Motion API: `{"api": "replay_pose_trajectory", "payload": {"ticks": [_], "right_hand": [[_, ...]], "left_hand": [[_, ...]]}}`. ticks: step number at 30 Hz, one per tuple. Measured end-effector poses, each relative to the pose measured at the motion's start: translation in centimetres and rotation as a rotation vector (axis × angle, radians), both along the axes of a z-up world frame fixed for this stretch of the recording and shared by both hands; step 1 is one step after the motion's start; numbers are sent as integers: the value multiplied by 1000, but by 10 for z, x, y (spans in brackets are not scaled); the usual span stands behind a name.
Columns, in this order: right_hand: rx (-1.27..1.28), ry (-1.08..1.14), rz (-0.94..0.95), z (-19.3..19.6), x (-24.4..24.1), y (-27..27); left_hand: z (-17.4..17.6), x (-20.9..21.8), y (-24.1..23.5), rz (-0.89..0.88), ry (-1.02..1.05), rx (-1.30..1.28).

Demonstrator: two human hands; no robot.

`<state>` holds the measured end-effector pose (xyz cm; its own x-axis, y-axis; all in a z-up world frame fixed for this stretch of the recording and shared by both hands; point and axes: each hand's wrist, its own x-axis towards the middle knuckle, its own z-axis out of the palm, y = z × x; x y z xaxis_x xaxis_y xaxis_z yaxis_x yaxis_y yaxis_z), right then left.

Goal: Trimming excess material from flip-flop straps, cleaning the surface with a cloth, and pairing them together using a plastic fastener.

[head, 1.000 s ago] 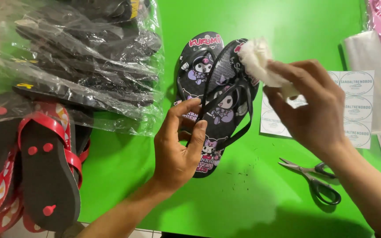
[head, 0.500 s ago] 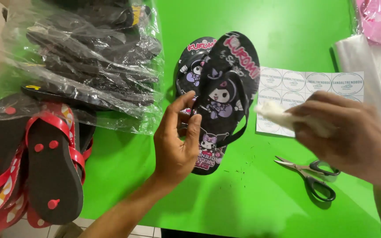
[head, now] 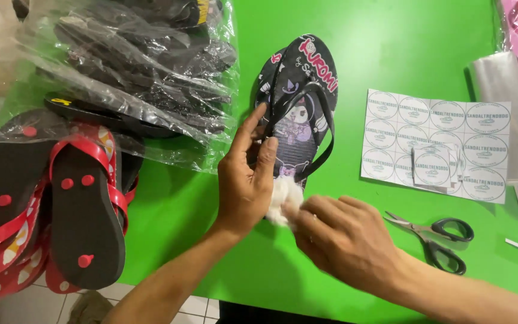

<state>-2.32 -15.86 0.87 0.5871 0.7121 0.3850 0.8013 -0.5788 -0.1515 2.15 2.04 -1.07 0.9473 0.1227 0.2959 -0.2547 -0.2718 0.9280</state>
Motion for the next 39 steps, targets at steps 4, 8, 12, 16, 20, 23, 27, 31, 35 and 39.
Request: {"api": "replay_pose_trajectory", "payload": {"ticks": [4, 8, 12, 16, 20, 23, 27, 31, 35, 39], "right_hand": [[97, 628, 391, 34, 4, -30], [236, 188, -62, 40, 25, -59], [97, -155, 19, 9, 32, -26], [-92, 388, 388, 23, 24, -48], [131, 170, -55, 50, 49, -111], [188, 17, -219, 69, 74, -111], [85, 61, 57, 48, 91, -80], [-52, -36, 78, 40, 101, -88], [-190, -175, -249, 20, 117, -154], [155, -23, -381, 19, 97, -161]], "left_hand": [[7, -1, 5, -49, 45, -32], [9, -5, 0, -87, 61, 28], [2, -6, -3, -132, -90, 79], [4, -7, 4, -185, -101, 112], [6, -12, -1, -268, -86, 162], [8, -15, -7, -313, -101, 210], [8, -17, -8, -355, -164, 223], [3, -18, -1, -381, -167, 217], [2, -13, 0, -350, -154, 189], [6, -13, -4, -306, -125, 130]]}}
